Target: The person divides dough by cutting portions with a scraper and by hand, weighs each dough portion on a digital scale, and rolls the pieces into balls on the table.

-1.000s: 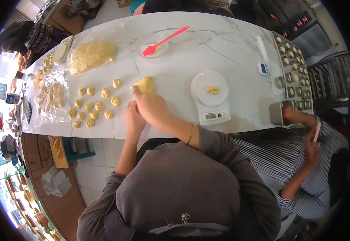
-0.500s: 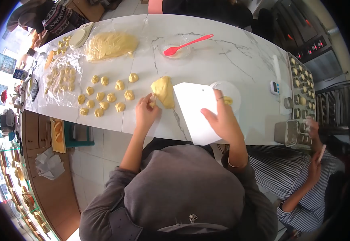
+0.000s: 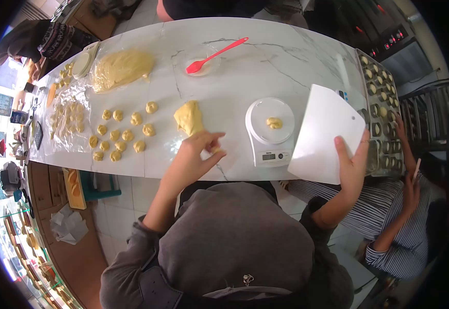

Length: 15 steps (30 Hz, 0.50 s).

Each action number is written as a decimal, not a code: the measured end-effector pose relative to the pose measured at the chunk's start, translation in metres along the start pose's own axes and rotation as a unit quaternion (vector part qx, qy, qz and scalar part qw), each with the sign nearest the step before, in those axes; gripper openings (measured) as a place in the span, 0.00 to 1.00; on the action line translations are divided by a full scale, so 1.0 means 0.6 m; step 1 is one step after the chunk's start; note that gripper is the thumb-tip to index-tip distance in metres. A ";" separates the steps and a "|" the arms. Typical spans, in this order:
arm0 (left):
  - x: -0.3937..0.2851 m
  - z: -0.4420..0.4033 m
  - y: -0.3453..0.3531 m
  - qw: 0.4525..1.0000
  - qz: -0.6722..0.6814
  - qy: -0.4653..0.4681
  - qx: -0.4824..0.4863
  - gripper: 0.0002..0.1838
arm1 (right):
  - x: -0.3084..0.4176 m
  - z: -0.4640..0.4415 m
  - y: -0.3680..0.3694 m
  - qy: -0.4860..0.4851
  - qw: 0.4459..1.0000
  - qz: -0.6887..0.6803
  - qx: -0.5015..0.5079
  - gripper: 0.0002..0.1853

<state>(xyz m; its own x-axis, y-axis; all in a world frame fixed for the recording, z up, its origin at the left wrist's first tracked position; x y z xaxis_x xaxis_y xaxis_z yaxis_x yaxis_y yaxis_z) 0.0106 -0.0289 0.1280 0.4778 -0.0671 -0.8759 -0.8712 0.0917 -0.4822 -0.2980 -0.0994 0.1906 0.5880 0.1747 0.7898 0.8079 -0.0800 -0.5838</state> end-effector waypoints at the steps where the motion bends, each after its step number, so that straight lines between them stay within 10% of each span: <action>1: -0.003 -0.024 0.018 0.999 0.020 0.017 -0.021 0.17 | -0.008 0.003 -0.011 0.010 1.000 0.002 -0.009 0.27; 15: 0.030 -0.190 0.210 0.993 -0.038 0.108 0.010 0.14 | -0.106 0.008 -0.086 0.039 0.999 -0.031 -0.006 0.26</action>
<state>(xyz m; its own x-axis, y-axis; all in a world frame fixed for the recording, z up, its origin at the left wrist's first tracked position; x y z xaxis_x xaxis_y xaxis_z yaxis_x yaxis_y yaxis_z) -0.1038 -0.1316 0.0532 0.5054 -0.2866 -0.8139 -0.8296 0.0979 -0.5497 -0.3774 -0.1019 0.1699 0.5384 0.1019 0.8365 0.8426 -0.0829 -0.5321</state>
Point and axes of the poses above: each hand's wrist, its own z-axis away from the middle knuckle, its own y-axis out of the palm, x = y × z, the point moved 2 cm from there along -z, towards the middle knuckle, and after that the axes turned 5 degrees about x, right-handed, at the moved point
